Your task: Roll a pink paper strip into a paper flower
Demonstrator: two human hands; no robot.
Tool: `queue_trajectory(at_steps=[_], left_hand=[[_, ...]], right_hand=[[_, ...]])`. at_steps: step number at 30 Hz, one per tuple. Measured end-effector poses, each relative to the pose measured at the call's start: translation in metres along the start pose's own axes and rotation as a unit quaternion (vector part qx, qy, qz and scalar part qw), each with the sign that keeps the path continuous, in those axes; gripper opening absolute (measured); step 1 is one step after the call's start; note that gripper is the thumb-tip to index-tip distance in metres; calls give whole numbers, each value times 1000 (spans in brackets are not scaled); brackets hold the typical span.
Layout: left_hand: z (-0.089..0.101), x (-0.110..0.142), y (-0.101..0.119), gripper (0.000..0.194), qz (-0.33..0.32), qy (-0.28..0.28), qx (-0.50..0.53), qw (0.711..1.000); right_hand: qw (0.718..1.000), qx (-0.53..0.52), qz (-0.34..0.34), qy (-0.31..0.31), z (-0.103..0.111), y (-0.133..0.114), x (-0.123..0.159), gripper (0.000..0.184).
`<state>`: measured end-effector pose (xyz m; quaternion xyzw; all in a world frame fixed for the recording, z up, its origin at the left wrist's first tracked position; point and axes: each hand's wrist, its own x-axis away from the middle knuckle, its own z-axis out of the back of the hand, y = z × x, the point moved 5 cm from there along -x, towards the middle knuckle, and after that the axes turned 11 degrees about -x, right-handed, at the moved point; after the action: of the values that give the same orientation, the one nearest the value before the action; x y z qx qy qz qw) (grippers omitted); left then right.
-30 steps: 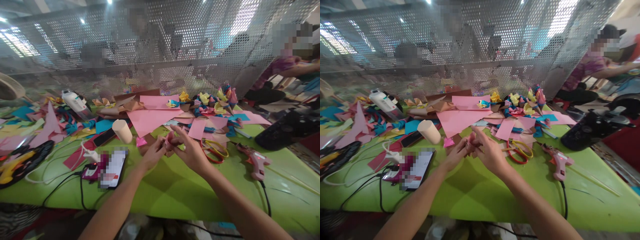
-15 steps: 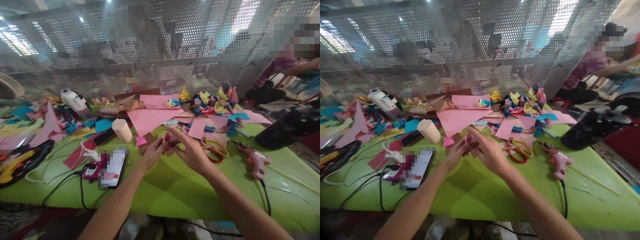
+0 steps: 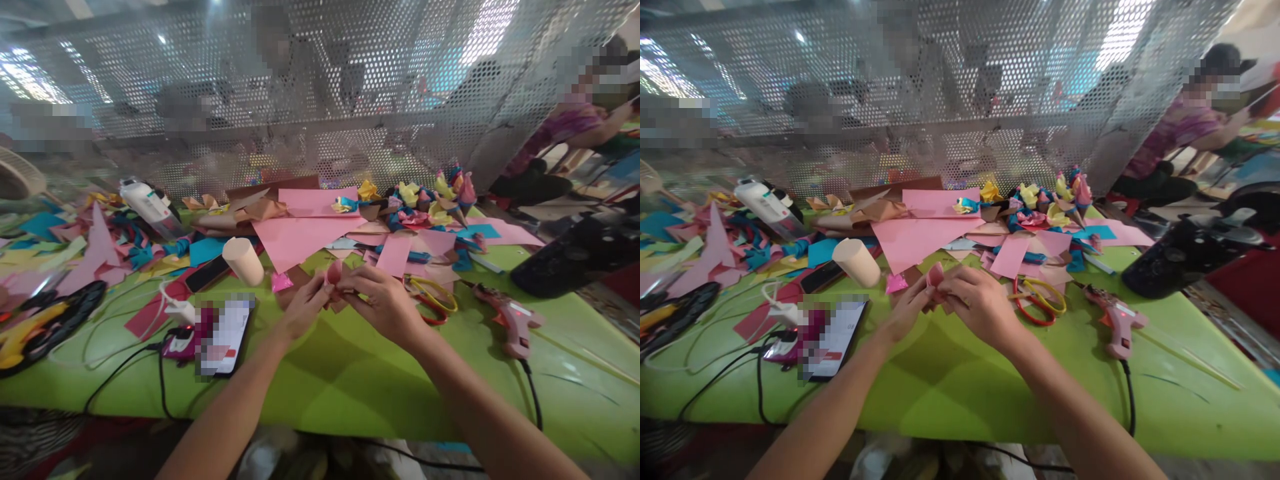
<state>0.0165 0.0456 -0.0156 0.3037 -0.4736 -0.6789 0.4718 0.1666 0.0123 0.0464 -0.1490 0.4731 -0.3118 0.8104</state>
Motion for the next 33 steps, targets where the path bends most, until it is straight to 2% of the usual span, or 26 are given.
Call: queue_trajectory(at_steps=[8, 13, 16, 20, 23, 28, 33], left_hand=[[0, 0, 2, 46, 3, 4, 10, 1000], [2, 1, 6, 43, -16, 8, -39, 999], [2, 1, 8, 40, -35, 6, -71, 997], [2, 0, 7, 41, -36, 2, -102, 994], [2, 0, 6, 42, -25, -9, -129, 991], [0, 2, 13, 41, -45, -28, -114, 992], [0, 3, 17, 37, -58, -38, -88, 994]], right_hand=[[999, 21, -37, -4, 1, 5, 2, 12], [999, 8, -48, -1, 1, 5, 1, 12], [996, 8, -83, 7, 2, 7, 1, 8], [986, -52, -152, 39, 5, 13, 3, 20], [979, -119, -161, 49, 4, 15, 3, 25], [970, -156, -171, 75, 3, 17, 5, 10], [963, -172, -190, 83, 3, 16, 5, 10]])
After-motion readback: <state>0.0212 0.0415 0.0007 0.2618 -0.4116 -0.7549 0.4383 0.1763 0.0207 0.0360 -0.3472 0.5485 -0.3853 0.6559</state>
